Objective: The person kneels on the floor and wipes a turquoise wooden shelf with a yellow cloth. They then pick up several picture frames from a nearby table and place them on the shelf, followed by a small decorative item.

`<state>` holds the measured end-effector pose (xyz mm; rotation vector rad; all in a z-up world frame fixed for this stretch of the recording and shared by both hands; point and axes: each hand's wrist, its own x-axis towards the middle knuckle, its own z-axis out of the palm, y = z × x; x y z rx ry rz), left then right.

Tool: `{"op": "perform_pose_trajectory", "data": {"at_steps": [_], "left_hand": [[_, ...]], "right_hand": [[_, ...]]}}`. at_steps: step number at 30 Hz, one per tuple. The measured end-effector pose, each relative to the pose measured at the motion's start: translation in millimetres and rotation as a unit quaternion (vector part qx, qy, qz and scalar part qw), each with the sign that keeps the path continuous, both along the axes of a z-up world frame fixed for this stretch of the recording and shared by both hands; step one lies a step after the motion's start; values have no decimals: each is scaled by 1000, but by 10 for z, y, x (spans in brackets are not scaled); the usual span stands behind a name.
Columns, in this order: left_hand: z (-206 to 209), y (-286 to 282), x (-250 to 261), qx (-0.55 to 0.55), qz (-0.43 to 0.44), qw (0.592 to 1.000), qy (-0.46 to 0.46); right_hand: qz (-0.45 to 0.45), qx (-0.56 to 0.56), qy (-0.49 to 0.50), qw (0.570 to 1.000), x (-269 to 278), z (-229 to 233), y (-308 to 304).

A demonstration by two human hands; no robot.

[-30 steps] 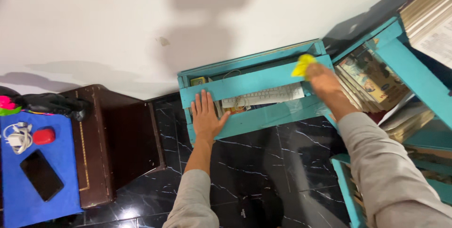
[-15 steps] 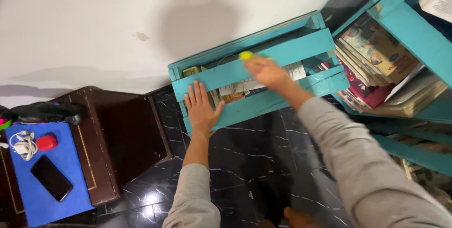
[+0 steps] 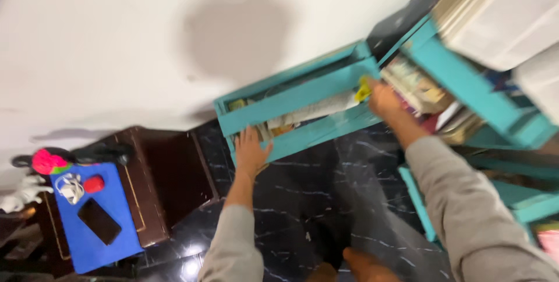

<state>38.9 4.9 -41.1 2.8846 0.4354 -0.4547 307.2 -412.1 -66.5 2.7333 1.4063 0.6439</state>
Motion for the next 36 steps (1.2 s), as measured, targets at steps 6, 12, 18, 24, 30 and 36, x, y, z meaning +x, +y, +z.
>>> {"op": "perform_pose_trajectory", "data": {"at_steps": [6, 12, 18, 24, 30, 36], "left_hand": [[709, -841, -552, -171, -17, 983, -68], [2339, -1430, -459, -427, 103, 898, 11], [4524, -1981, -191, -596, 155, 776, -137], [4569, -1942, -320, -504, 145, 823, -220], [4827, -1675, -955, -557, 228, 764, -232], [4575, -1490, -1527, -586, 348, 672, -290]], "right_hand": [[-225, 423, 616, 625, -786, 1981, 475], [-215, 487, 683, 499, -1679, 3974, 561], [-230, 588, 695, 345, -2141, 4717, 415], [-187, 578, 689, 395, -2652, 5114, 500], [-110, 495, 714, 483, -2898, 5077, 690], [-73, 432, 754, 489, -3286, 5353, 1082]]}}
